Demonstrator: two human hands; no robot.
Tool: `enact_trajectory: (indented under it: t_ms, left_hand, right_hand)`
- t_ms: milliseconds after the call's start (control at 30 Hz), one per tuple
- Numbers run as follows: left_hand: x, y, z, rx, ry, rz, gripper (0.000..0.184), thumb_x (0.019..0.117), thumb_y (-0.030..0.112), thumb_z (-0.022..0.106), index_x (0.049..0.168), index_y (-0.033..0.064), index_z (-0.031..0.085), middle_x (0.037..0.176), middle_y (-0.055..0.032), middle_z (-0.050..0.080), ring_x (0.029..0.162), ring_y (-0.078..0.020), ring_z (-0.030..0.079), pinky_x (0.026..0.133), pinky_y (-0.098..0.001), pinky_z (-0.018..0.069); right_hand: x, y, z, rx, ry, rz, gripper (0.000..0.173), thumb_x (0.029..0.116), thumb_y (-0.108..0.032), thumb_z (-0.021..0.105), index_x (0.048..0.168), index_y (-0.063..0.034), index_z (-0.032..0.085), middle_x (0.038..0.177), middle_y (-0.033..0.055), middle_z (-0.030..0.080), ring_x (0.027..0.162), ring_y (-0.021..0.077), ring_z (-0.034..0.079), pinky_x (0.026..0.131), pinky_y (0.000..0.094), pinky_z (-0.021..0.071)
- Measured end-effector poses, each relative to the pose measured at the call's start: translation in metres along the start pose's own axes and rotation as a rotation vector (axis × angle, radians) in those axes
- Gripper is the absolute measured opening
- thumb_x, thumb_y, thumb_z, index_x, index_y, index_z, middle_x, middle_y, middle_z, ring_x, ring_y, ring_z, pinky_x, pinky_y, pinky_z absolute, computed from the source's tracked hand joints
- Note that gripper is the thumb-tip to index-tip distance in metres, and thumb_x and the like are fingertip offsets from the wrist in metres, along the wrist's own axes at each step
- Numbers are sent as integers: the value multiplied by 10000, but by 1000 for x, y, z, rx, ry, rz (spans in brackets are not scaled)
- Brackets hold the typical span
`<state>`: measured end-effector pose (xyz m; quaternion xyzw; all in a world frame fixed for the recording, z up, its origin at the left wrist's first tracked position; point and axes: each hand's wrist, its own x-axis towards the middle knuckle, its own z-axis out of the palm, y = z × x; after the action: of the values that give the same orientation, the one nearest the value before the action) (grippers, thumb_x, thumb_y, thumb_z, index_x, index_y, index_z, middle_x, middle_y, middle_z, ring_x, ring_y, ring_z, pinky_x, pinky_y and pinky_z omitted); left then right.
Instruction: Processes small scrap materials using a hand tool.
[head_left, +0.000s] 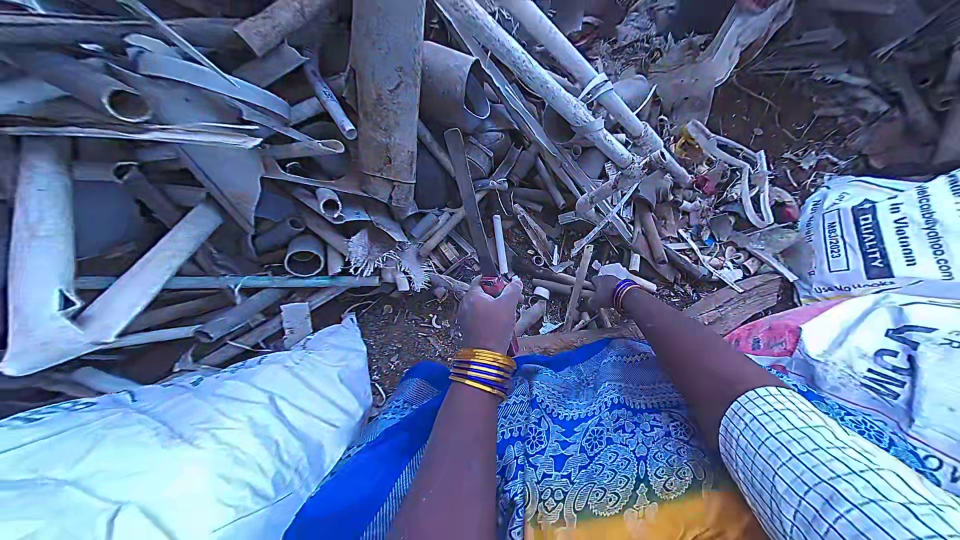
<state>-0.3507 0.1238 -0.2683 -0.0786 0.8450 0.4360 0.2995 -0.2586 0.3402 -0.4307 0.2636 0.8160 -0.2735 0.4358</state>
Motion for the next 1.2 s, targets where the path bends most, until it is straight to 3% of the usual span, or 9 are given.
enact_trajectory:
  t_ms: [67,133,200,300,433,567,833,1033,1200]
  left_hand:
    - [-4,3,2,41,-74,7,312,948,165,743,1172,-26,642,993,-150,714,878,-205,715,848,-395,575]
    - [-12,8,2,97,-117,33,374,954,213,747,1212,-32,633,1050,-166,718,943,-225,712,885,-410,558]
    - [-22,13,-1,131,-111,87,435,969,274,732,1248,-41,624,1116,-194,703,1030,-268,687,952,-451,523]
    - [-40,18,-2,35,-60,163,503,960,320,742,1264,-60,617,1168,-232,676,1101,-317,645,1001,-500,477]
    - [-72,22,3,-427,-31,255,356,901,110,789,1150,-68,607,982,-145,663,864,-171,647,822,-348,550]
    - [-97,19,7,-601,-105,378,197,904,10,741,1016,-33,584,849,-70,621,746,-99,608,716,-274,541]
    - [-153,7,32,-608,-184,463,297,929,18,718,1165,-92,575,940,-132,652,797,-120,633,759,-295,557]
    - [-121,-19,7,-288,82,469,503,904,98,789,1299,-126,571,1175,-297,655,1083,-347,635,994,-508,479]
    - [-141,-23,-3,-255,126,382,555,902,135,790,1342,-109,557,1302,-275,620,1201,-306,603,1048,-448,449]
  right_hand:
    - [-35,-8,-24,217,27,-35,453,956,-175,710,1283,113,585,1225,309,623,1134,417,613,974,590,467]
    - [-68,-10,-37,479,154,-73,336,946,-148,692,1203,45,594,969,199,603,802,280,572,719,468,478]
    - [-110,-18,-53,589,241,-139,339,940,-105,699,1234,22,590,947,171,606,744,236,552,697,436,474]
    - [-179,-32,-58,567,315,-310,375,892,-78,759,1216,16,594,983,146,616,790,186,562,749,381,486]
    - [-255,-50,-34,567,326,-418,447,919,-225,754,1248,13,566,1037,121,608,875,156,570,819,353,485]
    - [-302,-42,-13,514,378,-388,481,1029,-353,630,1271,53,539,1086,192,608,934,238,579,881,435,474]
    - [-381,-31,14,430,563,-299,444,1108,-244,460,1409,80,493,1332,324,582,1266,432,574,1085,566,420]
    - [-512,51,51,1124,942,-486,607,1065,-65,406,1628,-125,187,944,86,632,650,117,634,642,292,566]
    - [-642,140,120,1192,1286,-437,388,1063,-39,396,1432,-52,515,834,75,697,588,112,667,556,240,586]
